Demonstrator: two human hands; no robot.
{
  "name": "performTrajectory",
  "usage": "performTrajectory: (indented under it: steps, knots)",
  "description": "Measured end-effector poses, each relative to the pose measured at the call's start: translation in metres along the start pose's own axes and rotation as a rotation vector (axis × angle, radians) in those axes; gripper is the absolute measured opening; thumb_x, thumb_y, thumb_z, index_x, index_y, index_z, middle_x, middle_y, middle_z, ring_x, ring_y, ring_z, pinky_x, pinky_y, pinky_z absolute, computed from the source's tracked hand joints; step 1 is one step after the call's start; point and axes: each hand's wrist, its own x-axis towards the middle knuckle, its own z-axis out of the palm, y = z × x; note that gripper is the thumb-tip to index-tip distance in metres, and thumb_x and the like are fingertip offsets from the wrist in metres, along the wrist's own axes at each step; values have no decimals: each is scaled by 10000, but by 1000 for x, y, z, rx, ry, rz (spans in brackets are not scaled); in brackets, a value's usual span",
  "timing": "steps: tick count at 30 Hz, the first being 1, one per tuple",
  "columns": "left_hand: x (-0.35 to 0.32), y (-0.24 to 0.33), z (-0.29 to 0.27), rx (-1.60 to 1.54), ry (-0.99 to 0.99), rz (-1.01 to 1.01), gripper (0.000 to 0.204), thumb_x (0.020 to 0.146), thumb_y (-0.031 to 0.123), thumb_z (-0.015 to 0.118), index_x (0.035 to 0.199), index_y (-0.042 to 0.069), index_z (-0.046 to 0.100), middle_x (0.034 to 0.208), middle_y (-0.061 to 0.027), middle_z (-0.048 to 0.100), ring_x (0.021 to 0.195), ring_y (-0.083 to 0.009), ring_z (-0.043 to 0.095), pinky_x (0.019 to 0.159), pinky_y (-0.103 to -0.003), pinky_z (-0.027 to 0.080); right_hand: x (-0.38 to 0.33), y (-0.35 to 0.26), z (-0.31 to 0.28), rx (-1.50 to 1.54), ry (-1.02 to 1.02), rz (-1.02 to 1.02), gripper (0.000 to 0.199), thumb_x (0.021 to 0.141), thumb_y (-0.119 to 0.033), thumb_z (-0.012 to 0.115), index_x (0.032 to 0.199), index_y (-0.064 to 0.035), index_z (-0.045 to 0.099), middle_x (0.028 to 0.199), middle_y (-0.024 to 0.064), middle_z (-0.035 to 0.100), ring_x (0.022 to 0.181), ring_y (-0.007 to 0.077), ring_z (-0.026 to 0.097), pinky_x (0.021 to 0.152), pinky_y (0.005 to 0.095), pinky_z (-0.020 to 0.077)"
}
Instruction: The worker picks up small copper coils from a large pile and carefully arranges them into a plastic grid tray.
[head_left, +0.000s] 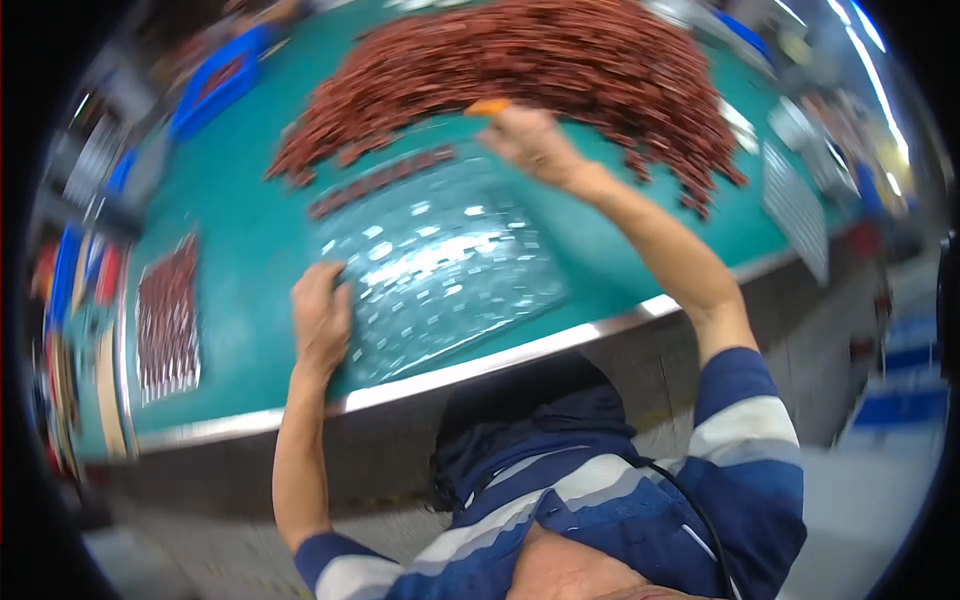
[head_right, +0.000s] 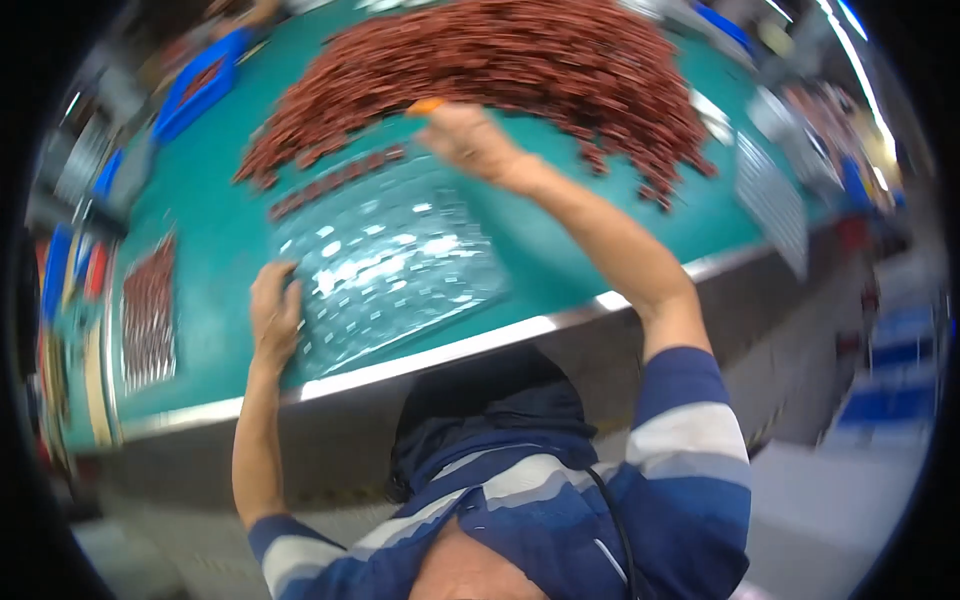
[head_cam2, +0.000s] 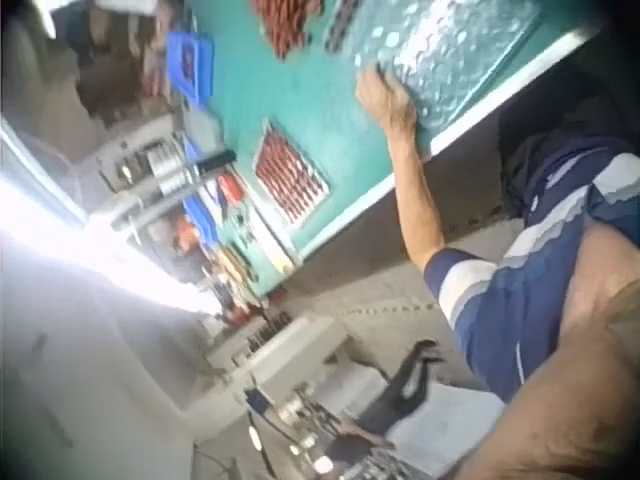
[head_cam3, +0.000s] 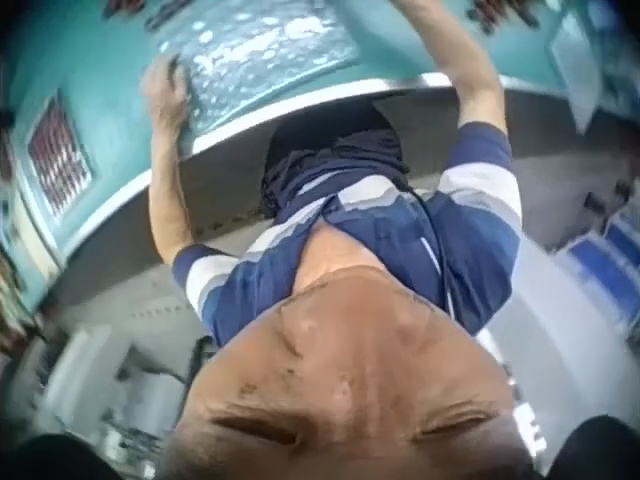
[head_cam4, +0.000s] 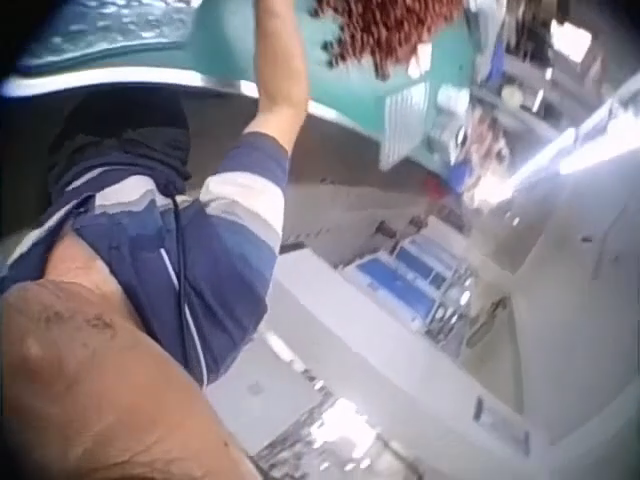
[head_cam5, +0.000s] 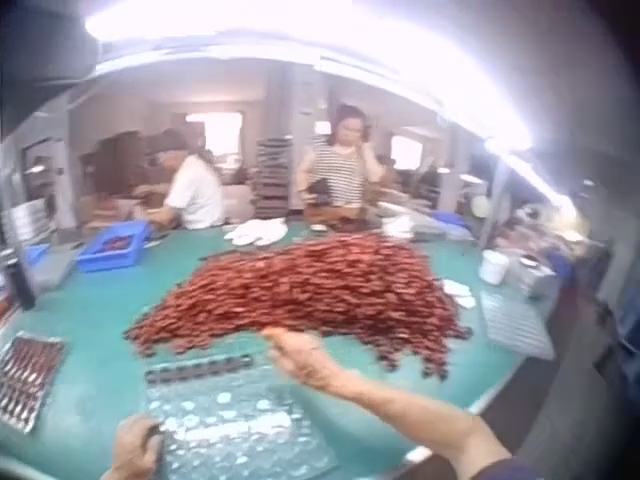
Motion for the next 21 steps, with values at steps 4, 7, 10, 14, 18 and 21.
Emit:
performTrajectory:
  steps: [4,7,10,14,18,21]
  knots:
    - [-13,-4,-20,-17,-57,-93,236,871,64,557,1101,20,584,1110,-159,588,1064,-338,534,936,-398,397,-88,-32,-25,-370,-147,38,339,864,-162,646,1181,-55,591,985,131,641,845,295,636,730,361,524]
    - [-1,5,-9,-22,-50,-52,223,879,60,543,1096,22,582,1108,-147,585,1062,-335,533,938,-395,396,-163,-3,-99,-636,161,270,408,831,-190,679,1188,-19,578,1094,167,609,951,339,608,809,395,514]
    - [3,4,-1,-25,-39,-30,215,880,61,539,1088,24,581,1104,-145,586,1058,-333,537,934,-392,400,-213,15,-158,-889,305,427,410,788,-216,721,1111,11,611,1214,190,544,1110,348,537,919,432,468]
    - [-5,2,-8,-8,-46,-62,204,872,53,540,1068,23,588,1091,-141,587,1035,-328,548,927,-388,405,-231,29,-150,-801,90,436,382,786,-230,727,1082,-13,622,1237,164,530,1166,331,493,938,440,439]
    - [-1,9,-8,-24,-37,-52,208,856,28,542,1056,34,596,1083,-139,589,1037,-323,550,916,-388,406,-220,51,-148,-855,25,374,236,823,-209,680,999,-55,648,1041,90,583,1007,277,555,870,434,446]
    - [0,6,-3,-15,-36,-45,222,847,22,553,1063,48,596,1081,-140,586,1038,-328,550,920,-387,399,-201,57,-148,-787,135,307,182,834,-199,675,958,-65,682,955,79,609,943,270,566,820,411,458]
